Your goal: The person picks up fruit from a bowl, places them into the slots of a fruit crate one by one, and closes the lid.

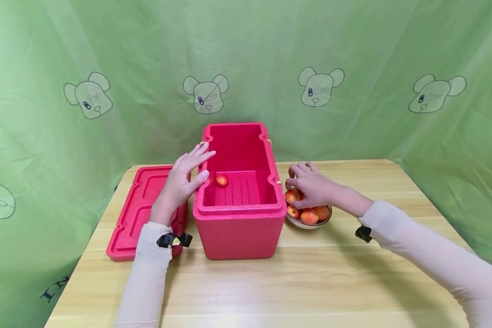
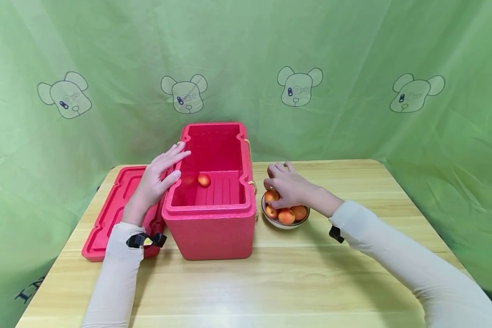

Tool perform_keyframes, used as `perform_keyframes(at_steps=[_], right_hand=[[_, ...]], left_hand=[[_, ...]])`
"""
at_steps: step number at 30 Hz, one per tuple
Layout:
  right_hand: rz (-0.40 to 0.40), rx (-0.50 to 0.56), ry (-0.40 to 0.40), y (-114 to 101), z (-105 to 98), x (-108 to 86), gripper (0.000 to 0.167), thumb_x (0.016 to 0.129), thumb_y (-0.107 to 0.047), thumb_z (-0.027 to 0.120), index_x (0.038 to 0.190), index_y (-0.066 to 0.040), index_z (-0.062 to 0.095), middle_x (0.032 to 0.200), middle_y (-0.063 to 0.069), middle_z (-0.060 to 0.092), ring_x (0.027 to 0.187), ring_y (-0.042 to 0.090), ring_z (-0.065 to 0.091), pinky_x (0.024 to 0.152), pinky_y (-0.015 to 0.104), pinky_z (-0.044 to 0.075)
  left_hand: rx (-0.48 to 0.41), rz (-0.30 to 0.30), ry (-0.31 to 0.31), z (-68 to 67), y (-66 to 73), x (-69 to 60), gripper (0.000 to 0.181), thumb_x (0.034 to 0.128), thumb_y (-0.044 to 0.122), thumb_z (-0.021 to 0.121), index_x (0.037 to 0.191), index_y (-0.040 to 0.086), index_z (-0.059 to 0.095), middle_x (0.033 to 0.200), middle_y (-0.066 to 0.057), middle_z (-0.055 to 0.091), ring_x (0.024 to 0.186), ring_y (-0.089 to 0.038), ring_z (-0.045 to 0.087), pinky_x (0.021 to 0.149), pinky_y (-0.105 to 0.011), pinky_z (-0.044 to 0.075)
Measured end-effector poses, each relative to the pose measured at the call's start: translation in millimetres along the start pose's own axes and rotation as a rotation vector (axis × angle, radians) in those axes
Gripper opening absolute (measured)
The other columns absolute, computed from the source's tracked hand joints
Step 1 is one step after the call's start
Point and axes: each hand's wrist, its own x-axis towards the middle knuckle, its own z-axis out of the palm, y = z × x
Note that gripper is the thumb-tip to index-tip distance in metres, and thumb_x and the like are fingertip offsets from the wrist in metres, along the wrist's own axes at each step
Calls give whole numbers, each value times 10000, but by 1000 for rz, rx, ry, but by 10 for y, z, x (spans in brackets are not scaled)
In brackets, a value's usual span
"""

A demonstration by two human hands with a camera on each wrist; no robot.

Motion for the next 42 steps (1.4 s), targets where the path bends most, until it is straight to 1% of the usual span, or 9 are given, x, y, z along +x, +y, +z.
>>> perform_keyframes(at_steps=[8,16,21,25,28,30,33,36,42], right_hand=[[42,-21,-27,-9,-43,42,296,756,-340,822,812,-119,632,1025,97,503,1004,292,452,925,556,342],[55,37,-41,-33,-29,31,291,709,-279,834,770,-97,615,995,76,495,987,272,444,922,521,319],[53,53,-48,-49,-73,50,274,707,-261,828,772,-100,616,990,71,504,979,270,447,946,550,329],[38,46,-62,-33,-145,87,190,719,-221,792,747,-119,634,984,70,511,978,275,444,964,590,332],[39,55,-76,-11,-198,113,161,727,-212,786,783,-124,665,990,70,519,982,276,438,956,593,331],[54,66,-97,3,-220,120,207,729,-234,815,838,-119,682,997,73,524,991,280,434,949,585,330],[86,58,-140,23,-210,106,282,730,-291,857,889,-132,687,1012,74,524,999,279,430,935,559,337],[95,41,-160,32,-170,80,264,731,-310,863,847,-161,678,1000,70,519,984,272,429,900,529,339],[57,35,-126,19,-94,73,237,717,-282,854,796,-175,658,962,57,513,962,252,430,861,479,317]], left_hand=[[-2,-5,-4,-20,8,16,601,933,423,597,1517,322,495,1650,84,360,1566,-167,265,1243,-620,185],[-2,7,-13,16,24,11,600,931,399,593,1510,263,514,1647,60,372,1566,-183,268,1242,-620,182],[-4,2,-10,16,34,8,603,928,409,600,1513,298,506,1646,64,372,1566,-175,267,1245,-617,179],[-4,-4,-8,1,36,4,602,931,418,601,1517,328,494,1649,77,364,1566,-165,265,1247,-612,179],[6,0,2,-11,23,7,597,932,410,596,1514,310,503,1648,82,365,1565,-173,270,1245,-614,182],[8,3,8,-16,17,7,596,933,399,593,1511,283,511,1646,83,367,1564,-178,273,1243,-617,183],[5,-2,7,-18,8,7,598,934,408,597,1513,287,507,1647,95,362,1564,-171,271,1245,-613,184],[-1,-7,3,-11,9,2,600,937,428,603,1518,326,492,1648,110,354,1564,-152,266,1249,-603,186],[0,-5,5,-1,14,-6,596,939,440,599,1517,346,488,1649,110,353,1564,-145,265,1248,-603,193]])
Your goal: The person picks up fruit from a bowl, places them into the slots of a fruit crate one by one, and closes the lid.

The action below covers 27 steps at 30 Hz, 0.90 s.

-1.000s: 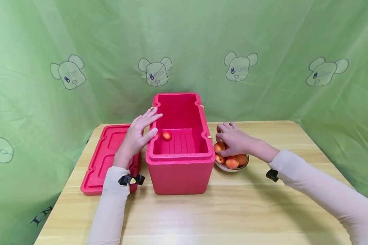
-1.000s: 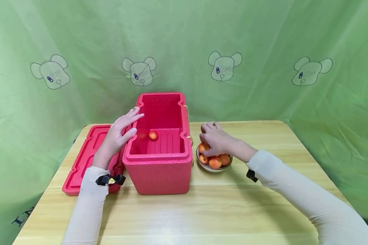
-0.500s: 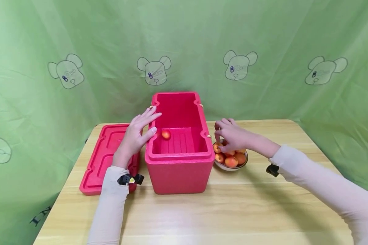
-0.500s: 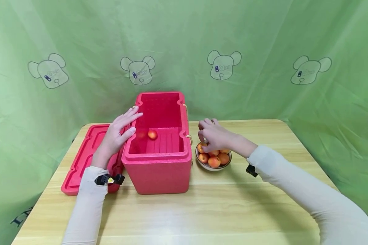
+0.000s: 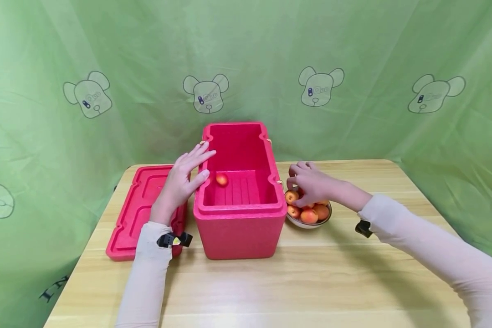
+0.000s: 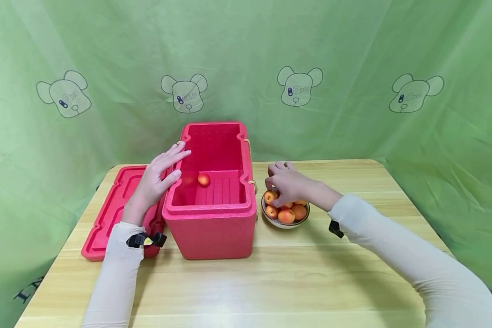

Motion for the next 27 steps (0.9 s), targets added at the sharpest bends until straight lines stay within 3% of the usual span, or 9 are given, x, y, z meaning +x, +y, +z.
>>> perform_keyframes(at_steps=[18,27], right_hand=[[-29,-24,-2,-31,20,28,258,706,-257,868,816,-144,663,984,82,538,972,269,435,902,524,325],[-18,-15,-44,-40,-206,102,212,676,-221,815,839,-170,689,981,86,539,944,273,422,839,512,340]], left_hand=[[-4,0,-1,-1,-2,3,595,939,419,595,1515,301,501,1647,88,364,1563,-159,272,1245,-609,192],[-8,-6,-1,0,-6,-1,599,937,427,600,1516,313,497,1648,97,359,1564,-151,267,1247,-607,190]])
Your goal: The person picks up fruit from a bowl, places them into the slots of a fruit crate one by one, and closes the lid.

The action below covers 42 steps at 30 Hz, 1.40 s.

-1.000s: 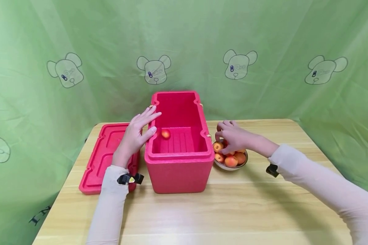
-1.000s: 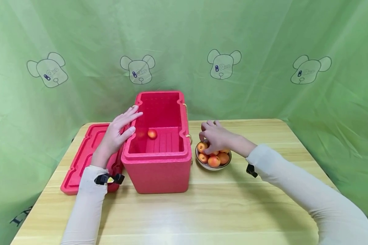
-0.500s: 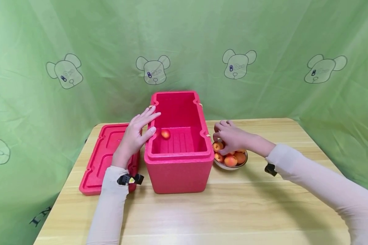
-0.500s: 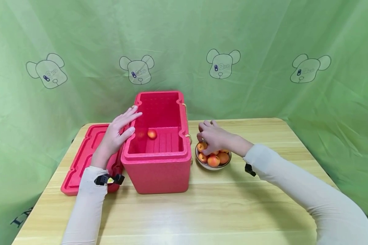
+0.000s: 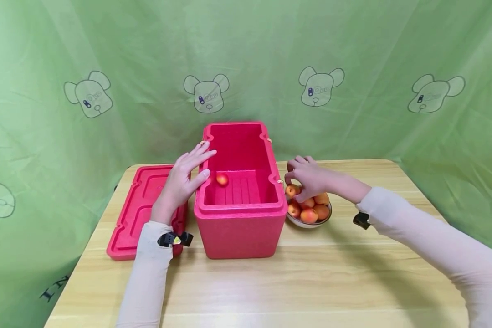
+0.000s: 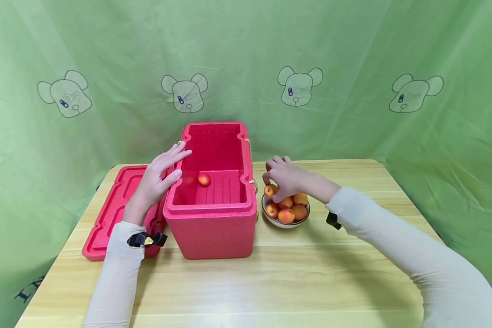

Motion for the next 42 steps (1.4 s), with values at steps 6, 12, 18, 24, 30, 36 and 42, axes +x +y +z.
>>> perform_keyframes(at_steps=[6,12,18,24,30,36,42], right_hand=[[47,-26,-23,-3,-257,-8,219,679,-236,814,854,-190,690,999,85,549,982,285,436,880,540,357],[57,-66,9,-32,-555,-63,260,697,-262,818,920,-175,716,1003,88,548,998,292,430,925,577,339],[41,-132,126,-72,-819,-84,238,716,-251,809,918,-176,708,1016,99,541,1028,324,419,989,664,285],[13,-180,210,-127,-1016,-60,240,750,-262,787,941,-142,704,1032,119,529,1034,343,401,989,668,259],[-17,-212,257,-183,-1196,44,244,759,-275,781,951,-143,706,1021,110,518,1013,339,387,996,664,248],[-48,-205,280,-294,-1427,246,233,778,-279,762,955,-138,705,1023,120,522,1011,337,384,993,658,244],[-43,-178,236,-453,-1633,518,246,819,-297,742,1003,-136,724,1064,134,514,1064,329,372,1014,636,232]], left_hand=[[-6,7,-2,-5,12,20,600,932,408,604,1516,326,495,1648,91,361,1564,-175,271,1244,-616,187],[-2,14,2,-4,15,11,598,932,402,607,1512,297,507,1647,88,363,1564,-163,272,1245,-615,187],[-3,21,11,-18,6,20,598,933,402,611,1512,296,507,1645,87,367,1563,-175,277,1248,-606,187],[-7,21,-1,-12,16,26,593,932,393,599,1506,268,520,1647,68,369,1564,-173,272,1242,-623,179],[7,24,-1,-3,11,18,596,934,392,593,1507,249,519,1647,52,373,1566,-193,273,1242,-625,176],[17,26,-1,-4,4,10,608,932,397,589,1518,257,504,1648,50,372,1565,-196,274,1241,-629,175],[25,23,-6,3,-4,12,611,939,415,586,1530,302,479,1654,66,356,1568,-175,262,1246,-621,170]])
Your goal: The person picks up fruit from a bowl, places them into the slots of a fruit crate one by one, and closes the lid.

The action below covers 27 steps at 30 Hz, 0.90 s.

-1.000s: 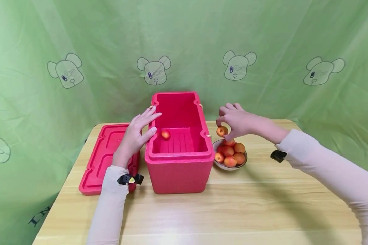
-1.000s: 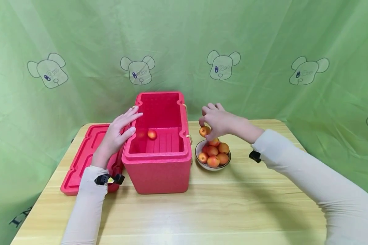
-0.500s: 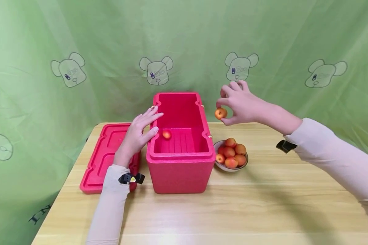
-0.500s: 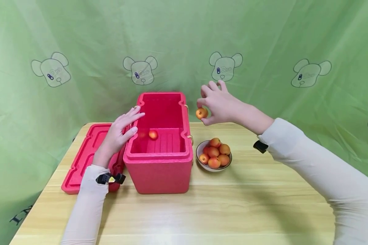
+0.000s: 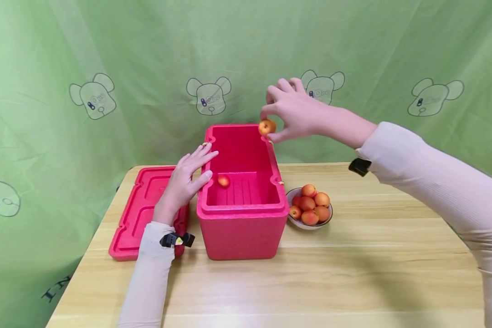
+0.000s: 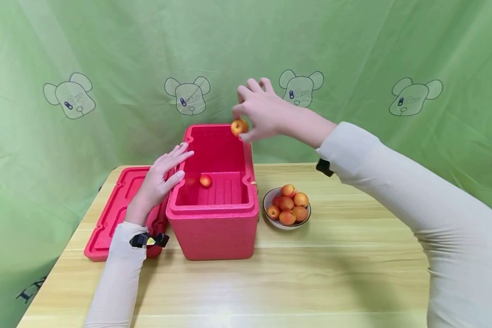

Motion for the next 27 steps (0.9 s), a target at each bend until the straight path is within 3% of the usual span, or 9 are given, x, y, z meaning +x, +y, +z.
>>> perform_keyframes(at_steps=[8,14,20,27], right_hand=[[24,16,-50,-136,-63,480,310,850,-338,728,1085,-136,740,1110,131,502,1131,314,364,1050,607,220],[15,-13,-95,-242,64,746,362,842,-366,733,1124,-140,757,1150,142,520,1170,310,371,1046,582,246],[4,-65,-195,-329,212,905,366,832,-377,742,1128,-163,774,1188,139,534,1192,300,381,1041,562,264],[6,-126,-282,-388,293,957,388,839,-386,737,1157,-166,771,1227,149,545,1215,307,382,1044,557,277]], left_hand=[[8,3,-2,17,-3,24,604,945,416,574,1525,273,491,1652,72,360,1569,-192,261,1244,-619,172],[19,29,-7,45,-10,36,564,969,420,522,1515,281,505,1651,55,363,1567,-241,270,1234,-628,177],[16,15,-7,45,-14,25,563,970,430,526,1518,302,498,1654,70,355,1573,-236,253,1236,-628,173],[17,9,-3,54,16,39,564,966,432,540,1519,333,489,1653,93,349,1576,-187,238,1245,-613,170]])
